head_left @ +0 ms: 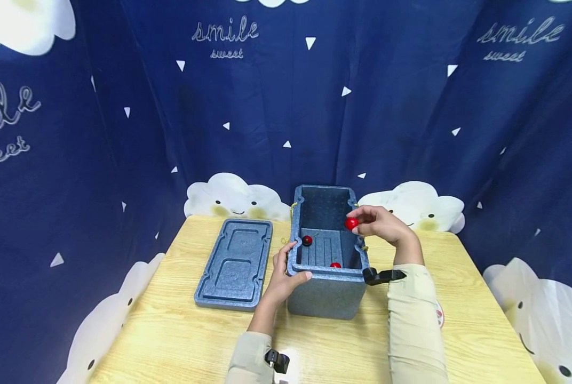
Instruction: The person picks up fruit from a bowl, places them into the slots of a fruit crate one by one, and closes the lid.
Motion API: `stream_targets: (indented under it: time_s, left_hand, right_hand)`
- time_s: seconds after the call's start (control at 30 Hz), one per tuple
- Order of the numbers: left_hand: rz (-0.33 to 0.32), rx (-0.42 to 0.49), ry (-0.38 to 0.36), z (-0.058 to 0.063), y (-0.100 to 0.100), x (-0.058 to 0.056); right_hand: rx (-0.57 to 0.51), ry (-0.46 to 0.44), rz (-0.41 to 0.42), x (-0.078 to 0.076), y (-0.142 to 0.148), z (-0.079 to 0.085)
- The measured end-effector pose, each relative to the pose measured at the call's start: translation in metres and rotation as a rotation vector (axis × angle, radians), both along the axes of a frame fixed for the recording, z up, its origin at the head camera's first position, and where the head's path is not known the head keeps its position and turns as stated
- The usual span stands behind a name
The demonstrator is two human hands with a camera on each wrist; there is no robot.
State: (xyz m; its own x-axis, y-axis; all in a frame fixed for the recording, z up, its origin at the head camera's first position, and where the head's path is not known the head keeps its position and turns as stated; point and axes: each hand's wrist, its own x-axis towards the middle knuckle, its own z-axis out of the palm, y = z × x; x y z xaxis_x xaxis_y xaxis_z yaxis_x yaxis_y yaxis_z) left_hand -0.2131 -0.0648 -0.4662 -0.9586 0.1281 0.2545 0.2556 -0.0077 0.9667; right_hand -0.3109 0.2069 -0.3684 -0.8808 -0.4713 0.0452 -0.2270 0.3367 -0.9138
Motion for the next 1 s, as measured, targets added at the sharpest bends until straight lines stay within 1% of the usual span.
stream_targets:
  time_s: [0.1,0.3,0.43,0.63,0.8,1.0]
  left_hand:
    - [0.001,0.006,0.011,0.0,0.0,0.0]
    - [0.009,0.018,0.005,0.0,0.001,0.0]
    - [0.005,0.027,-0.003,-0.001,0.001,-0.001]
    - [0.007,0.031,-0.012,0.001,0.0,-0.001]
    - [0.008,0.026,-0.005,0.003,0.001,0.001]
    - [0.009,0.012,-0.016,0.003,0.001,0.001]
  right_hand:
    - [0.003,-0.014,0.021,-0.005,-0.005,-0.001]
    - [0.031,-0.027,0.08,-0.013,-0.014,-0.002]
    - [0.051,-0.061,0.117,-0.02,-0.02,-0.003]
    - [0.082,-0.139,0.17,-0.032,-0.029,-0.006]
    - [0.078,-0.226,0.223,-0.041,-0.038,-0.007]
    - [0.142,-0.28,0.293,-0.047,-0.05,-0.007]
